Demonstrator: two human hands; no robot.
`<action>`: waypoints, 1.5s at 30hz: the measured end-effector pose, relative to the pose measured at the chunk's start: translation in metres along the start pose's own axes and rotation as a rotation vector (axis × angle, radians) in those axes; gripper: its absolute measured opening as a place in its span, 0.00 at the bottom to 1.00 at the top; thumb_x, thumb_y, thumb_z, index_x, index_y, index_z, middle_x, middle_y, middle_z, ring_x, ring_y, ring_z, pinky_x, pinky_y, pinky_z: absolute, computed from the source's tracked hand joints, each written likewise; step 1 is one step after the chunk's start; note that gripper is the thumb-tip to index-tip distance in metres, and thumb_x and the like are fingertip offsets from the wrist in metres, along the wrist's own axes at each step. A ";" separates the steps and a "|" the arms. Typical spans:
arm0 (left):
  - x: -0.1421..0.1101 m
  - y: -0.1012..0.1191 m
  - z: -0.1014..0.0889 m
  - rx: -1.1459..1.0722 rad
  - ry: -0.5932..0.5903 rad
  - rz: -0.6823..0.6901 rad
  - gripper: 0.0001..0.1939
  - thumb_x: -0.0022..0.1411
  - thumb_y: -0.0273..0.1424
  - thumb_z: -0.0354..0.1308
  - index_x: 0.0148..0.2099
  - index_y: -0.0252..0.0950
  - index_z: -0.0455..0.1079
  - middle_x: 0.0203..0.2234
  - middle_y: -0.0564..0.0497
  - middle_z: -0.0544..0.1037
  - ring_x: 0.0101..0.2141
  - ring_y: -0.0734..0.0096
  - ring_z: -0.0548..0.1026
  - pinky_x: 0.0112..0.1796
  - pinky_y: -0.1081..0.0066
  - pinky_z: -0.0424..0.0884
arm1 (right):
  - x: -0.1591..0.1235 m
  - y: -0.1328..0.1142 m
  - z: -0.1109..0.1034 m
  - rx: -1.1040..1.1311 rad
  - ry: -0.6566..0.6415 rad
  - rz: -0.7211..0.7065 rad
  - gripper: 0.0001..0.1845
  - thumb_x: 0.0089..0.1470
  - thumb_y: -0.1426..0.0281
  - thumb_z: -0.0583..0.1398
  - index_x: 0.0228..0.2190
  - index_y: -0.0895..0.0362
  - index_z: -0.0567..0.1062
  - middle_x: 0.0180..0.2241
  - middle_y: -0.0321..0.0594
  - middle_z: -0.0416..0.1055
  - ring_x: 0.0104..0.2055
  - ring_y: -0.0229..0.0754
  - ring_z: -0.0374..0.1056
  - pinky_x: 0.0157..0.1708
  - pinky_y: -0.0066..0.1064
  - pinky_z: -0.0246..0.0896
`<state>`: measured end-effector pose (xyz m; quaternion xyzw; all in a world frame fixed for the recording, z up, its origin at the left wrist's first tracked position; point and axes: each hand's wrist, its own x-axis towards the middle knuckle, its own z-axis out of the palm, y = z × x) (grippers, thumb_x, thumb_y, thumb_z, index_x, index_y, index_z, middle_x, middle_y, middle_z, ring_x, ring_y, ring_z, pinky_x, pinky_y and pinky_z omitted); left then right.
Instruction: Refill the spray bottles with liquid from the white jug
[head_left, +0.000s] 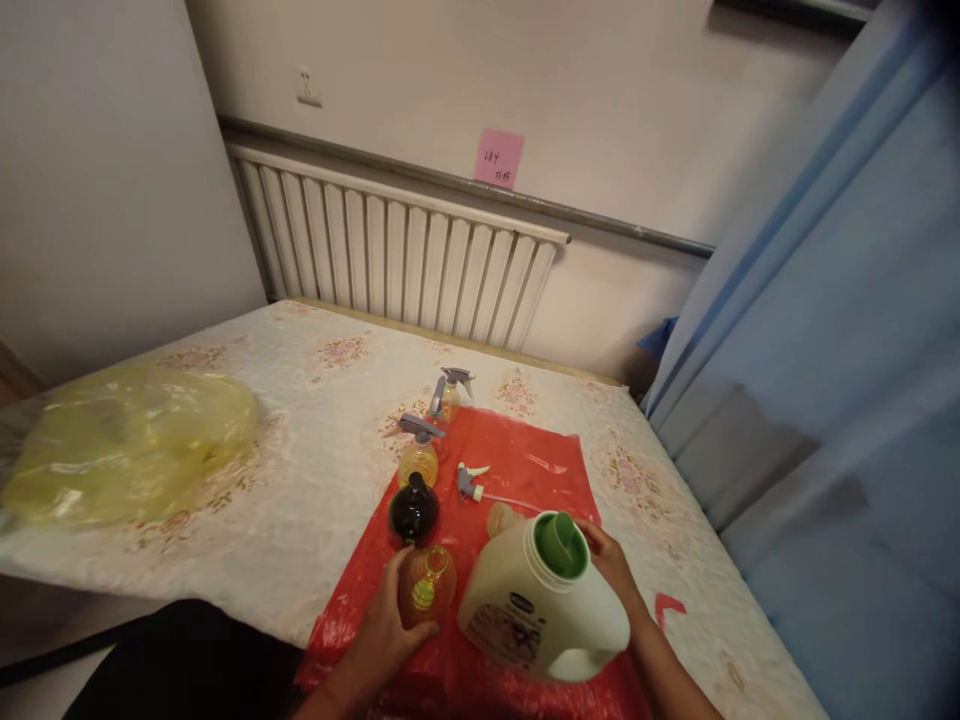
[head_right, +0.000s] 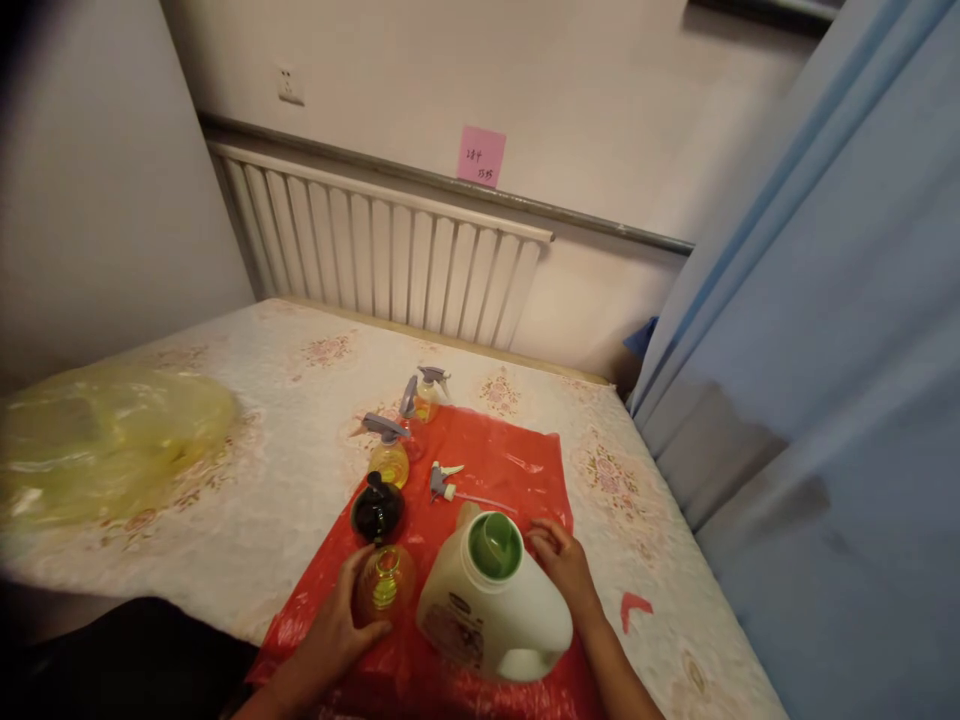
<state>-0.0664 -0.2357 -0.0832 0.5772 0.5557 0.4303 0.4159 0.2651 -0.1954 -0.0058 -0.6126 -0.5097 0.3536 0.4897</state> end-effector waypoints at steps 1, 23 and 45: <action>0.000 0.000 0.000 0.006 0.001 -0.004 0.43 0.42 0.25 0.62 0.62 0.35 0.53 0.59 0.37 0.67 0.60 0.48 0.65 0.61 0.48 0.58 | -0.006 0.002 -0.008 0.016 -0.006 0.015 0.24 0.41 0.50 0.67 0.33 0.56 0.80 0.30 0.45 0.80 0.30 0.50 0.75 0.32 0.37 0.70; -0.008 0.048 -0.011 -0.016 0.028 0.179 0.37 0.48 0.32 0.65 0.61 0.35 0.59 0.59 0.38 0.67 0.60 0.49 0.64 0.61 0.48 0.58 | -0.083 0.000 -0.023 0.144 -0.165 0.089 0.27 0.31 0.64 0.73 0.38 0.57 0.81 0.36 0.45 0.81 0.37 0.55 0.74 0.37 0.41 0.69; -0.003 0.034 -0.001 -0.029 -0.015 0.069 0.42 0.42 0.22 0.63 0.61 0.35 0.57 0.59 0.38 0.67 0.61 0.50 0.64 0.61 0.51 0.58 | -0.079 0.028 -0.009 0.174 0.004 0.039 0.18 0.28 0.63 0.72 0.27 0.56 0.81 0.30 0.42 0.81 0.30 0.52 0.72 0.32 0.39 0.70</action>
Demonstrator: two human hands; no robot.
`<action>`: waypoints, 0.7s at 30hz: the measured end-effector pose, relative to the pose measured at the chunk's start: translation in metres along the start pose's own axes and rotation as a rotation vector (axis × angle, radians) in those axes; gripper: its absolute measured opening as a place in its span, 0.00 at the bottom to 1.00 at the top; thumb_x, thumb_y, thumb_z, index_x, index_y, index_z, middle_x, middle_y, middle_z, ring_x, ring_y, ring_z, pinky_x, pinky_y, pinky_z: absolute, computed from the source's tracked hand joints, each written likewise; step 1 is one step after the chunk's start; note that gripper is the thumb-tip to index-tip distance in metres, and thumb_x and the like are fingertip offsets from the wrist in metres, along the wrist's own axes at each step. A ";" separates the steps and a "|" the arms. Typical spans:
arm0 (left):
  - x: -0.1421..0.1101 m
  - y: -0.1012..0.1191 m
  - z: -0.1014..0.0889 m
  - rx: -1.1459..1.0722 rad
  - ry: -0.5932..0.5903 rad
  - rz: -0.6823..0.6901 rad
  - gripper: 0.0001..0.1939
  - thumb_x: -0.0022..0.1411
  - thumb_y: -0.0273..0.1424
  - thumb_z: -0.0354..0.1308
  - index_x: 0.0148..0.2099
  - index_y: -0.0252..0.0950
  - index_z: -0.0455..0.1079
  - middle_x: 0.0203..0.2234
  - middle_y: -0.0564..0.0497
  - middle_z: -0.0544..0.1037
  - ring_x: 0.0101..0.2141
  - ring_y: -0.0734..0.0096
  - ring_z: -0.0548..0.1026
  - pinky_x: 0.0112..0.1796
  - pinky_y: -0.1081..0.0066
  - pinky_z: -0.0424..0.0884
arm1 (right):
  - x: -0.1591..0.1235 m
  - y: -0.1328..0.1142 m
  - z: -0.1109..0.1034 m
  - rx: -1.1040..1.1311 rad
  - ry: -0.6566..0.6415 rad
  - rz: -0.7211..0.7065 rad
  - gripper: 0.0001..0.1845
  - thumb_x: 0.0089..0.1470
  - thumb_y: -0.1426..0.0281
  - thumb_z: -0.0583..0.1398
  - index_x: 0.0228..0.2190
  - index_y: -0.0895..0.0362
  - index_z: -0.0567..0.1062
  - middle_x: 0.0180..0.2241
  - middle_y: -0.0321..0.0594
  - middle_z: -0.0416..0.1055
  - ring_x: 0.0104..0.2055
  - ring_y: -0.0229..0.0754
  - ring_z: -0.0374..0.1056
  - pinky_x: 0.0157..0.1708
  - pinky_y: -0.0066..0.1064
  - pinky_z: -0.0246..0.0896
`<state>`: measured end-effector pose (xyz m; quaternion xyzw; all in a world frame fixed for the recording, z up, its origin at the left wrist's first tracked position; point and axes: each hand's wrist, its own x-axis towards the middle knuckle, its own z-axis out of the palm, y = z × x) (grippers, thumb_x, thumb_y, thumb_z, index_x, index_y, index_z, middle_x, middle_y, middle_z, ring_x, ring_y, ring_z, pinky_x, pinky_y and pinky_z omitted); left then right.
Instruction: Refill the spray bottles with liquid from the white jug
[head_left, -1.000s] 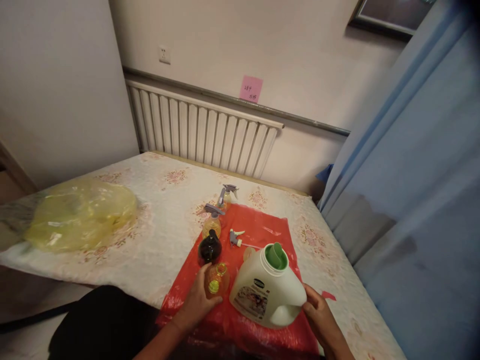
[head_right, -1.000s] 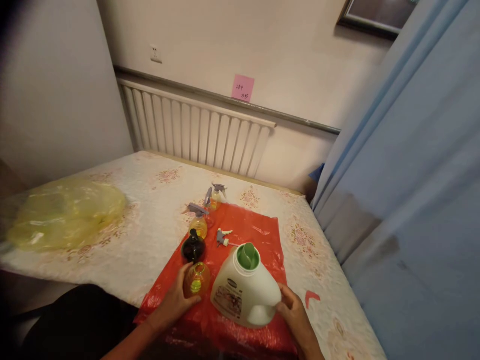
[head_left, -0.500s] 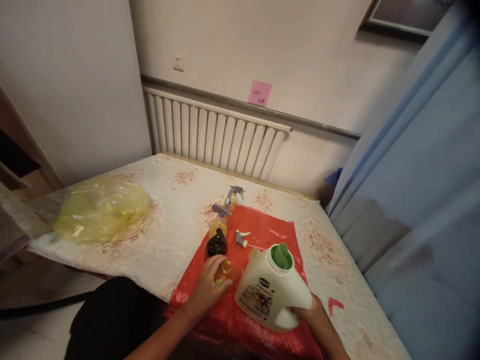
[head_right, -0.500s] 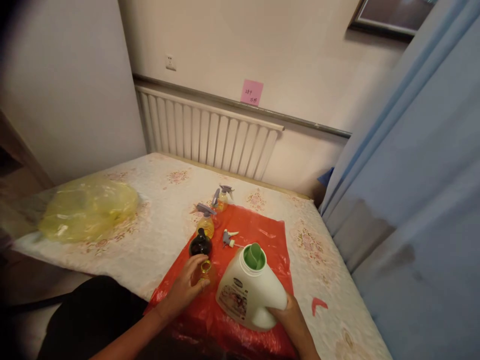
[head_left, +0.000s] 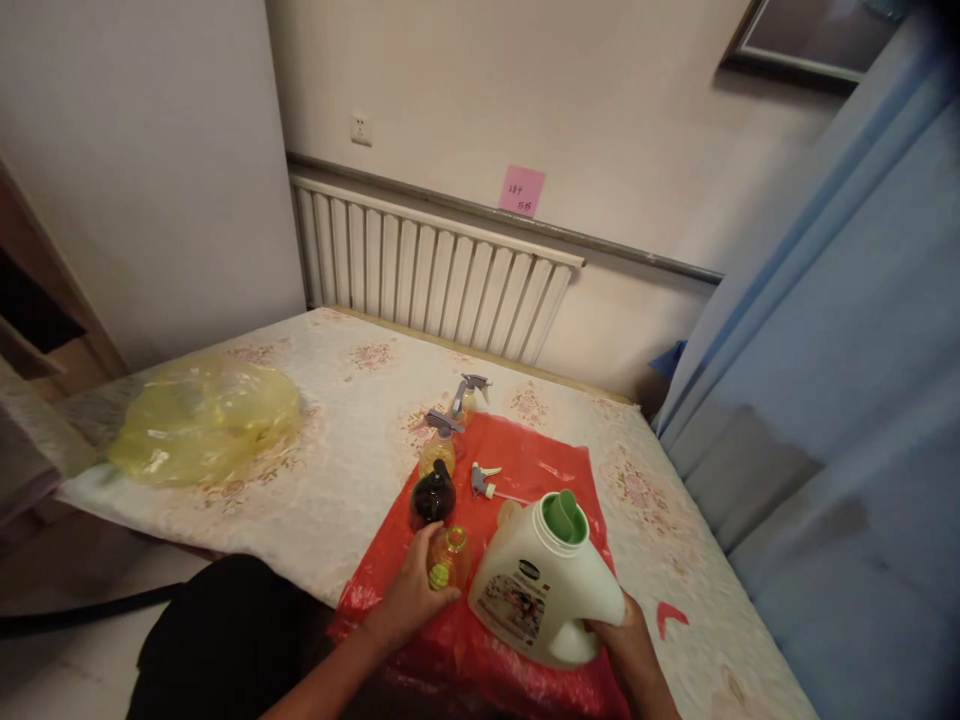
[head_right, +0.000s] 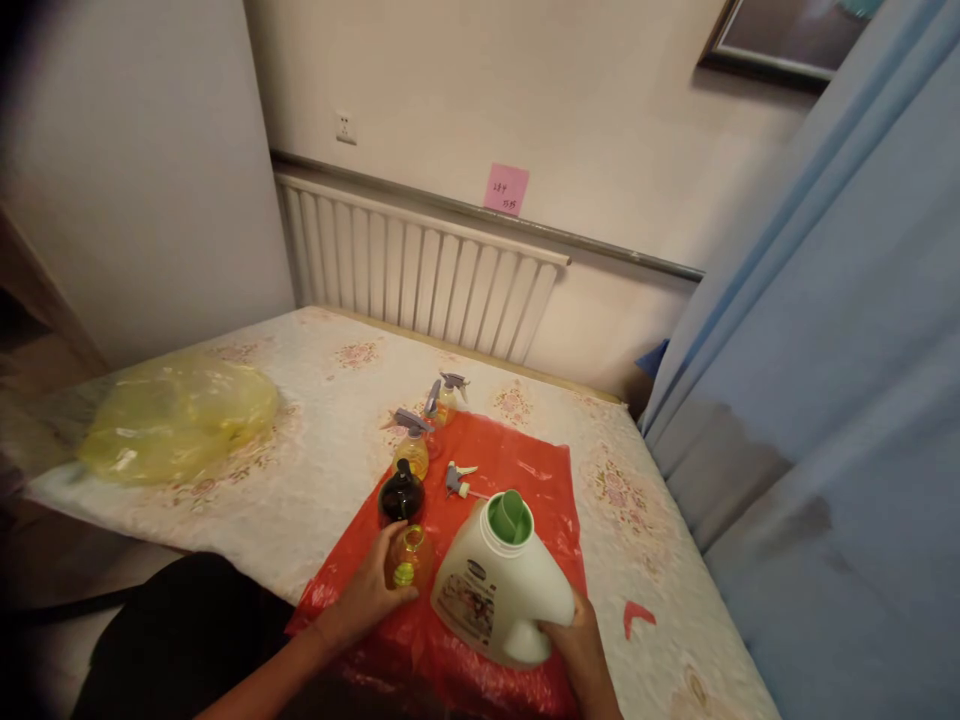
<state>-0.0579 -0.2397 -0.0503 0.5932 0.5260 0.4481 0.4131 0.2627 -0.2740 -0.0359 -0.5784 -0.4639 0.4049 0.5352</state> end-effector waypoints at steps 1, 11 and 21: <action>0.000 -0.003 0.001 -0.002 -0.001 0.006 0.41 0.42 0.23 0.63 0.61 0.36 0.58 0.59 0.39 0.67 0.60 0.50 0.65 0.61 0.51 0.58 | 0.000 0.004 0.000 0.012 0.010 -0.004 0.19 0.29 0.63 0.71 0.29 0.55 0.81 0.30 0.41 0.81 0.29 0.52 0.72 0.31 0.38 0.70; 0.002 -0.018 0.004 -0.012 -0.061 -0.017 0.43 0.42 0.21 0.64 0.62 0.39 0.57 0.59 0.42 0.68 0.60 0.53 0.66 0.61 0.54 0.59 | 0.002 -0.016 0.018 0.063 0.043 -0.036 0.24 0.27 0.62 0.72 0.33 0.55 0.82 0.29 0.39 0.81 0.29 0.50 0.73 0.28 0.34 0.69; 0.000 -0.016 0.002 -0.058 -0.082 0.029 0.42 0.43 0.20 0.62 0.62 0.40 0.56 0.59 0.44 0.68 0.59 0.55 0.67 0.60 0.55 0.61 | 0.003 -0.096 0.015 -0.133 -0.027 -0.069 0.21 0.30 0.64 0.68 0.32 0.58 0.82 0.26 0.40 0.78 0.28 0.48 0.70 0.26 0.32 0.66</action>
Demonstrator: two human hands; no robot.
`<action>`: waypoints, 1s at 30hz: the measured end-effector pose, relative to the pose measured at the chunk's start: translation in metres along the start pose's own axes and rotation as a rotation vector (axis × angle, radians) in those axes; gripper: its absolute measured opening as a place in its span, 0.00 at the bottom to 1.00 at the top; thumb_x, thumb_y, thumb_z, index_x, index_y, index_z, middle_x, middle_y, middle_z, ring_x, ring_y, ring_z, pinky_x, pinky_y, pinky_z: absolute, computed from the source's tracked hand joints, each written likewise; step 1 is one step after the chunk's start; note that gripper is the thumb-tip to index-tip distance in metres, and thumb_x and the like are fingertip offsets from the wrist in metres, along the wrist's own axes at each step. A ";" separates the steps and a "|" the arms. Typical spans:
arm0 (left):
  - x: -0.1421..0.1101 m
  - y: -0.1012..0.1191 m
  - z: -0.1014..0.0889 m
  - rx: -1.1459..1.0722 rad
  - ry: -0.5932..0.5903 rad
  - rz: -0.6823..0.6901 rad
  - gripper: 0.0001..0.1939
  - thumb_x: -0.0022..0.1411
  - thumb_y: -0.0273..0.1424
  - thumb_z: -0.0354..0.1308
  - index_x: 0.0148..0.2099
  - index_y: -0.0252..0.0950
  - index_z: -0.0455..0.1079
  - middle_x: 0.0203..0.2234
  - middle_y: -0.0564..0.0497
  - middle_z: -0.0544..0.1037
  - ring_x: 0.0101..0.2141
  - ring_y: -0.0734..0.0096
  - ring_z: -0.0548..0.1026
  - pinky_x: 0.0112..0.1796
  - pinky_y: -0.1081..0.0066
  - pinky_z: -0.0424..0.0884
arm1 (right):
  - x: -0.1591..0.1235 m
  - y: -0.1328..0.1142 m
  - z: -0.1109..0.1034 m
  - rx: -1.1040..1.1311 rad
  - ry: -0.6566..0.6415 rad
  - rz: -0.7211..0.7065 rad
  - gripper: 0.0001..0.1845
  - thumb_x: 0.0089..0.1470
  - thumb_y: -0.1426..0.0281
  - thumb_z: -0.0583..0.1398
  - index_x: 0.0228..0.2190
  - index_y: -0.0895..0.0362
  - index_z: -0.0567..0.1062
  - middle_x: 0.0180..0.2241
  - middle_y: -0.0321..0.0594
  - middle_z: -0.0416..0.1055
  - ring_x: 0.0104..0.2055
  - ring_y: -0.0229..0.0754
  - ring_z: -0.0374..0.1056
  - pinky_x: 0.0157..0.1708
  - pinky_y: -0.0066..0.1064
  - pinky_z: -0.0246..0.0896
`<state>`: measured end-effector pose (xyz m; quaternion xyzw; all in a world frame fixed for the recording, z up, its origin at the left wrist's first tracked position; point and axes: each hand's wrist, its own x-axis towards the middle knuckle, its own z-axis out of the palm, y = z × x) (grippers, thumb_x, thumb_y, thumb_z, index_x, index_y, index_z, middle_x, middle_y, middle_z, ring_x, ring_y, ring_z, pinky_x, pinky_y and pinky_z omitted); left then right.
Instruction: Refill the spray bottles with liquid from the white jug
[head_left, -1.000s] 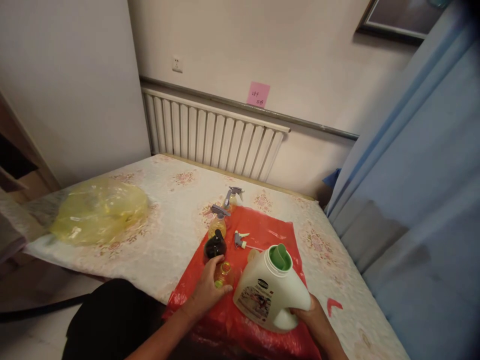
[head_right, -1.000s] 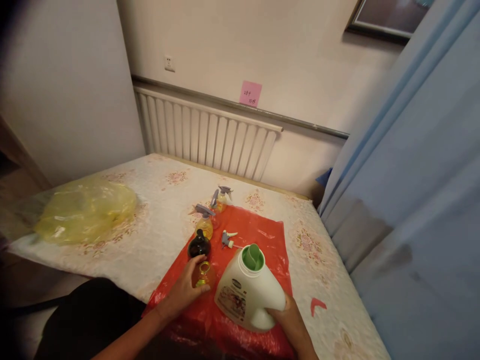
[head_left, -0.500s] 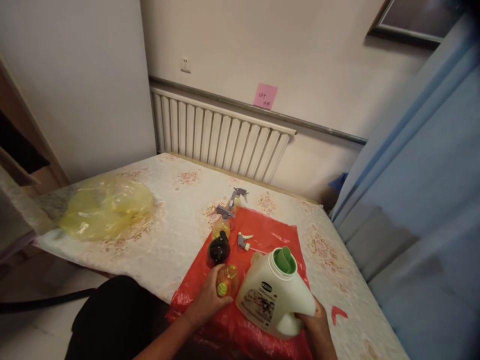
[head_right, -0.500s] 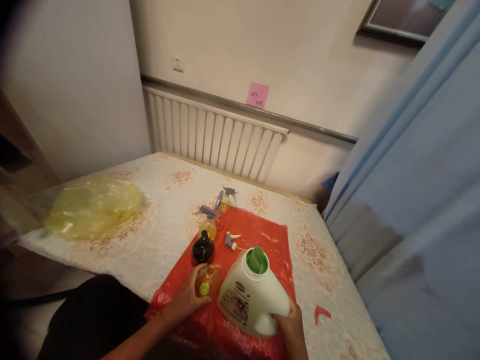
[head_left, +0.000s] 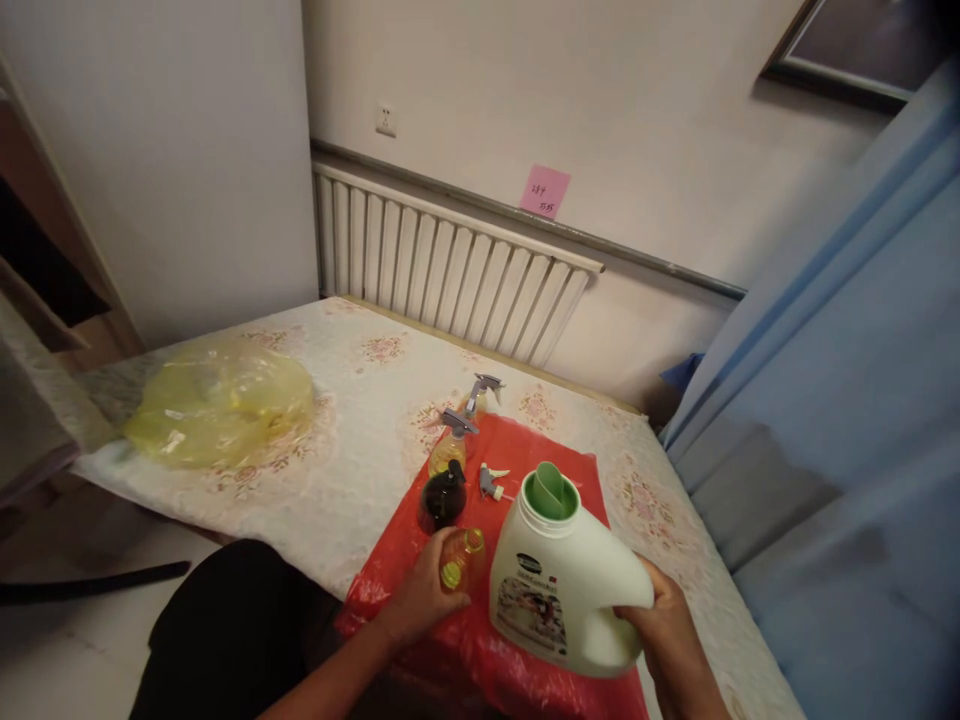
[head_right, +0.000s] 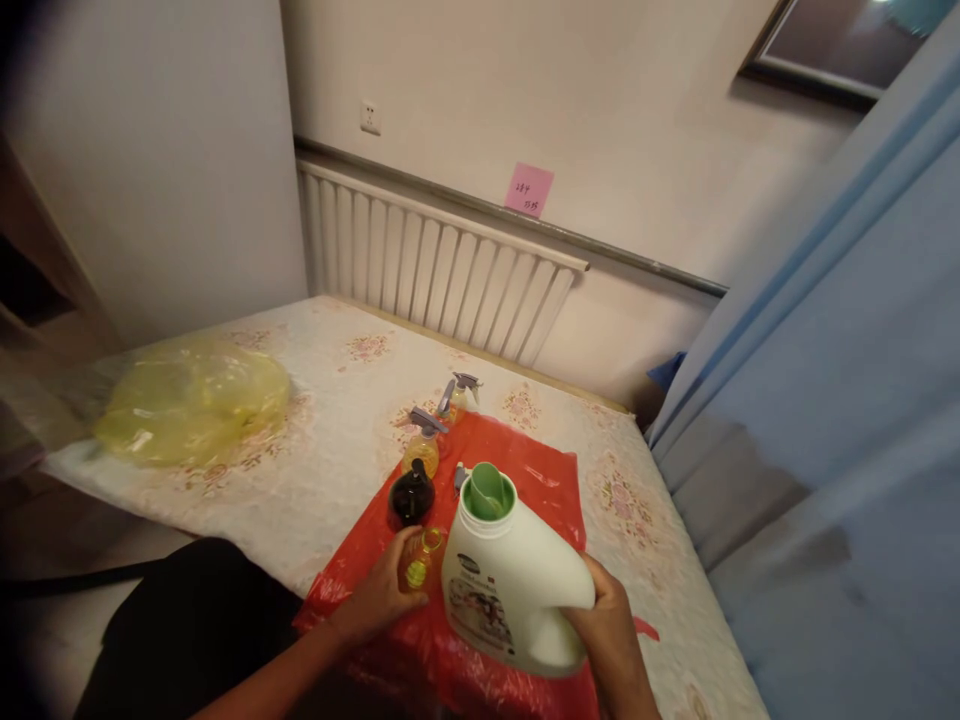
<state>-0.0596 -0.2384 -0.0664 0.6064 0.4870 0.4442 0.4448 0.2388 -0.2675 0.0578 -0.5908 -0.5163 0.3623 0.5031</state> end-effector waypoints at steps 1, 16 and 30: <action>0.000 0.001 0.000 0.007 0.000 0.003 0.41 0.43 0.20 0.62 0.61 0.39 0.56 0.58 0.43 0.68 0.59 0.54 0.67 0.60 0.54 0.61 | 0.001 -0.008 -0.003 -0.037 -0.015 -0.002 0.20 0.29 0.65 0.67 0.30 0.58 0.81 0.25 0.39 0.77 0.28 0.48 0.70 0.25 0.31 0.65; -0.020 0.018 -0.016 -0.027 -0.021 0.033 0.41 0.44 0.20 0.62 0.60 0.39 0.55 0.58 0.43 0.69 0.59 0.51 0.66 0.61 0.52 0.59 | -0.004 -0.082 -0.026 -0.739 -0.288 0.014 0.05 0.38 0.67 0.57 0.19 0.56 0.67 0.20 0.32 0.66 0.27 0.40 0.63 0.25 0.26 0.55; -0.028 0.028 -0.023 0.020 0.014 0.069 0.42 0.44 0.20 0.62 0.61 0.39 0.53 0.58 0.42 0.66 0.59 0.51 0.65 0.61 0.49 0.58 | -0.009 -0.096 -0.030 -0.797 -0.418 0.063 0.07 0.43 0.66 0.57 0.21 0.55 0.66 0.22 0.32 0.65 0.28 0.39 0.62 0.25 0.26 0.54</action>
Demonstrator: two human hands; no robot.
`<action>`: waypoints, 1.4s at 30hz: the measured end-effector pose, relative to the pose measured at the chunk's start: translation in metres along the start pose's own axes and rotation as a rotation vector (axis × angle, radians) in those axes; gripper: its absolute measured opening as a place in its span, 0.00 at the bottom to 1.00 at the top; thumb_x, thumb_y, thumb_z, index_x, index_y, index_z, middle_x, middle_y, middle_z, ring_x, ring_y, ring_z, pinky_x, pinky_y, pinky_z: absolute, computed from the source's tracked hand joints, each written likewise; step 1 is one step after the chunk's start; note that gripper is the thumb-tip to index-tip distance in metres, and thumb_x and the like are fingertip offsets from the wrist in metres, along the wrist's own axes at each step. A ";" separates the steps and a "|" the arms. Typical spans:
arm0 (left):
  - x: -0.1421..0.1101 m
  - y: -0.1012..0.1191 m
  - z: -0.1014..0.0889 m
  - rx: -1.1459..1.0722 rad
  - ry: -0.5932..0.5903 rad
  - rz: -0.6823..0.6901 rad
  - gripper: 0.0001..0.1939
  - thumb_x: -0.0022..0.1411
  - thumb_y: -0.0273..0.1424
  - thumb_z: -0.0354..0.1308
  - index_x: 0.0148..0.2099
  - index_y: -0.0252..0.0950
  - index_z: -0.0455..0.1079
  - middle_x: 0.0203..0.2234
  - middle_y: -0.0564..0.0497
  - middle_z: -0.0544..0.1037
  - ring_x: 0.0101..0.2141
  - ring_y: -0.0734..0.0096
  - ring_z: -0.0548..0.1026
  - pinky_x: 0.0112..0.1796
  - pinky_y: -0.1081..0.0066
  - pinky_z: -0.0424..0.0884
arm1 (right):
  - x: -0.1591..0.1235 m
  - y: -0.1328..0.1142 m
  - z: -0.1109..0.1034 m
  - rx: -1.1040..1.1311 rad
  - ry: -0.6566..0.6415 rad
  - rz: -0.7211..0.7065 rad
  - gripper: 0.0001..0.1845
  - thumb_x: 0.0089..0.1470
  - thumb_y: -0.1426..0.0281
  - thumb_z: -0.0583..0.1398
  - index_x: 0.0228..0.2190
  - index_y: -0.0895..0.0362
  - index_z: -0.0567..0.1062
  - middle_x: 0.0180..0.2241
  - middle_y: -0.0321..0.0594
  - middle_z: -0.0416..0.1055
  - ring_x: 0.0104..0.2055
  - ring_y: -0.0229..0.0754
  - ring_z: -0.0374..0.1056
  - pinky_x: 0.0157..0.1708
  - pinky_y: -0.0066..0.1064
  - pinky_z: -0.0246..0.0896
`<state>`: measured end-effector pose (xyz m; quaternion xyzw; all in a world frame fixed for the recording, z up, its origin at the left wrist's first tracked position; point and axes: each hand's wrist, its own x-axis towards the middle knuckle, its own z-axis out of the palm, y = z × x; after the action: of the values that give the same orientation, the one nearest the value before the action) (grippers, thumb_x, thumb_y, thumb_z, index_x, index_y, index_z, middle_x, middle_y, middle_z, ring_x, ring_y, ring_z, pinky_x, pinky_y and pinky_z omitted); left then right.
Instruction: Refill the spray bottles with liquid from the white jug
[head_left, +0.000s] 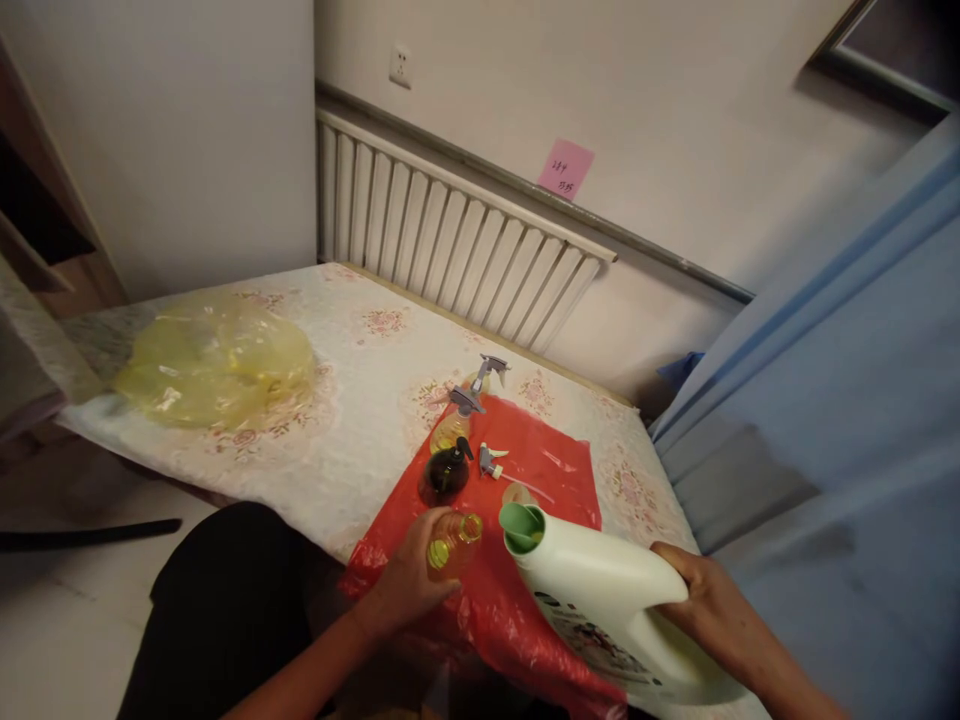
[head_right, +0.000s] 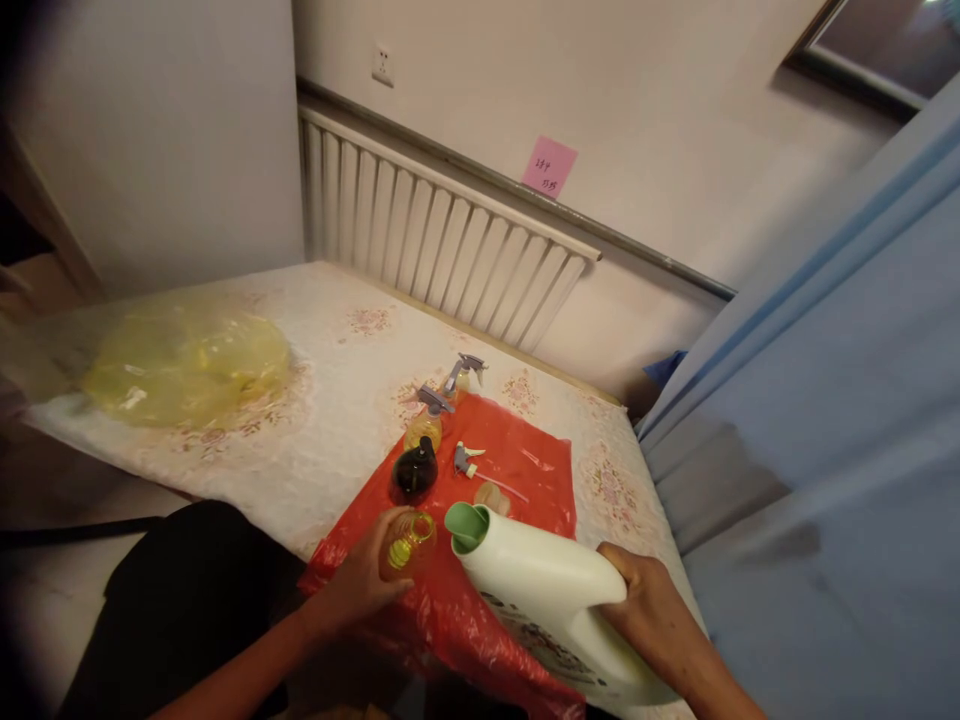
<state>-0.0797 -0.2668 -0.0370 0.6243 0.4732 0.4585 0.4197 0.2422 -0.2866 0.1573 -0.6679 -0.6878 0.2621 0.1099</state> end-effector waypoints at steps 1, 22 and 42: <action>0.000 0.000 0.000 0.010 0.000 0.007 0.42 0.44 0.20 0.62 0.61 0.39 0.53 0.58 0.41 0.66 0.60 0.51 0.64 0.61 0.49 0.58 | 0.000 0.000 0.000 -0.007 -0.004 0.002 0.06 0.43 0.66 0.57 0.21 0.56 0.66 0.22 0.33 0.66 0.28 0.39 0.63 0.26 0.26 0.55; -0.002 -0.018 0.009 0.140 0.019 0.094 0.42 0.45 0.24 0.63 0.63 0.38 0.55 0.58 0.40 0.66 0.59 0.47 0.64 0.61 0.48 0.60 | 0.000 0.007 -0.003 -0.149 -0.052 0.003 0.07 0.45 0.67 0.57 0.20 0.55 0.65 0.21 0.32 0.67 0.26 0.38 0.63 0.24 0.25 0.53; -0.003 -0.027 0.013 0.174 -0.013 0.142 0.41 0.47 0.28 0.64 0.63 0.41 0.56 0.59 0.42 0.67 0.59 0.45 0.64 0.60 0.47 0.61 | -0.001 -0.008 -0.014 -0.353 -0.082 -0.024 0.06 0.47 0.68 0.56 0.21 0.54 0.67 0.22 0.34 0.73 0.28 0.41 0.69 0.25 0.27 0.55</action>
<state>-0.0735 -0.2658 -0.0660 0.6933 0.4630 0.4404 0.3332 0.2421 -0.2845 0.1732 -0.6575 -0.7349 0.1628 -0.0340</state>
